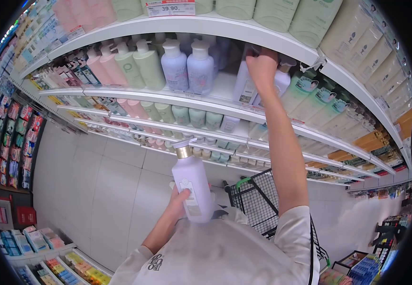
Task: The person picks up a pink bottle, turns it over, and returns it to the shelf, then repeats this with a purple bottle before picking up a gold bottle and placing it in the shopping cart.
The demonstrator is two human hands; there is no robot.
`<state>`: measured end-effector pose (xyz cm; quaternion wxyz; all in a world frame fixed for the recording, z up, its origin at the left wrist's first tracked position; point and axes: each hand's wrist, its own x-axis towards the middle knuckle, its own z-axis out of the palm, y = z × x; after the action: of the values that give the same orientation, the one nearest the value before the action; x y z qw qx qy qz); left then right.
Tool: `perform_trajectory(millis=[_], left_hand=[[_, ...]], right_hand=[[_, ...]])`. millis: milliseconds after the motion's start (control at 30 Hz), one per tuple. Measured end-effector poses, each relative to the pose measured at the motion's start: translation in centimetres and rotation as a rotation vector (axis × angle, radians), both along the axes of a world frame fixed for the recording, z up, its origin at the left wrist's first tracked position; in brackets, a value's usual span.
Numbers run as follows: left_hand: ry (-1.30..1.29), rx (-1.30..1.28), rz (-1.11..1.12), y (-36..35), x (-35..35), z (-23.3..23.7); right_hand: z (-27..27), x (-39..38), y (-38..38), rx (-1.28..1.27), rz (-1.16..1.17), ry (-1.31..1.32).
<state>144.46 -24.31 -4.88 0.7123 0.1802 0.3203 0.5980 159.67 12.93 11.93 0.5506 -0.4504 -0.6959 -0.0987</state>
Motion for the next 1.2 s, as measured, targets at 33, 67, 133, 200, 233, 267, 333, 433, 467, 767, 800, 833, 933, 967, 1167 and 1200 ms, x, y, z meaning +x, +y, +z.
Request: perform_trajectory(millis=[33, 67, 133, 200, 233, 267, 333, 433, 467, 767, 800, 833, 933, 967, 1167, 1200], left_hand=[[-0.011, -0.006, -0.005, 0.1, 0.0, -0.1], [-0.011, -0.007, -0.019, 0.2, -0.1, -0.1], [-0.035, 0.012, -0.053, 0.6, -0.3, 0.2], [-0.033, 0.014, -0.068, 0.9, -0.5, 0.2], [-0.031, 0.018, -0.075, 1.1, -0.7, 0.3], [-0.029, 0.022, -0.078, 1.3, -0.8, 0.3], [0.002, 0.016, -0.098, 1.7, -1.3, 0.1], [0.093, -0.023, -0.065, 2.1, -1.5, 0.0], [0.095, -0.023, -0.068, 2.2, -1.6, 0.3], [0.078, -0.039, -0.155, 2.8, -3.0, 1.5], [0.076, -0.018, -0.161, 3.0, -3.0, 1.9], [0.072, 0.006, -0.165, 3.4, -3.0, 2.1], [0.079, -0.014, -0.178, 3.7, -3.5, 2.0], [0.075, -0.016, -0.182, 3.8, -3.6, 1.8], [0.075, 0.011, -0.183, 4.2, -4.9, 0.9], [0.087, 0.013, -0.177, 4.2, -5.2, 0.8]], right_hand=[[0.0, 0.0, 0.0, 0.057, -0.012, 0.107], [-0.2, 0.0, -0.1, 0.056, -0.026, 0.106], [-0.3, -0.4, -0.4, -0.135, -0.078, 0.201], [-0.7, -0.5, -0.3, -0.064, -0.090, 0.203], [-0.7, -0.6, -0.3, 0.007, -0.092, 0.204], [-0.6, -0.7, -0.3, 0.011, -0.096, 0.206], [-0.4, -1.0, -0.3, -0.040, -0.144, 0.206], [-0.8, -1.6, 0.4, -0.020, -0.205, 0.190], [-1.0, -1.7, 0.9, -0.020, -0.208, 0.193], [-0.5, -2.8, 3.3, -0.236, -0.334, 0.044], [-0.5, -2.9, 3.6, -0.219, -0.346, 0.061], [-0.2, -3.1, 3.7, -0.198, -0.355, 0.077], [0.5, -3.1, 3.7, -0.264, -0.358, 0.020], [0.3, -3.1, 4.2, -0.266, -0.363, 0.016], [-2.2, -2.1, 9.3, 0.106, -0.440, -0.171], [-2.8, -1.7, 10.2, 0.184, -0.402, -0.185]])
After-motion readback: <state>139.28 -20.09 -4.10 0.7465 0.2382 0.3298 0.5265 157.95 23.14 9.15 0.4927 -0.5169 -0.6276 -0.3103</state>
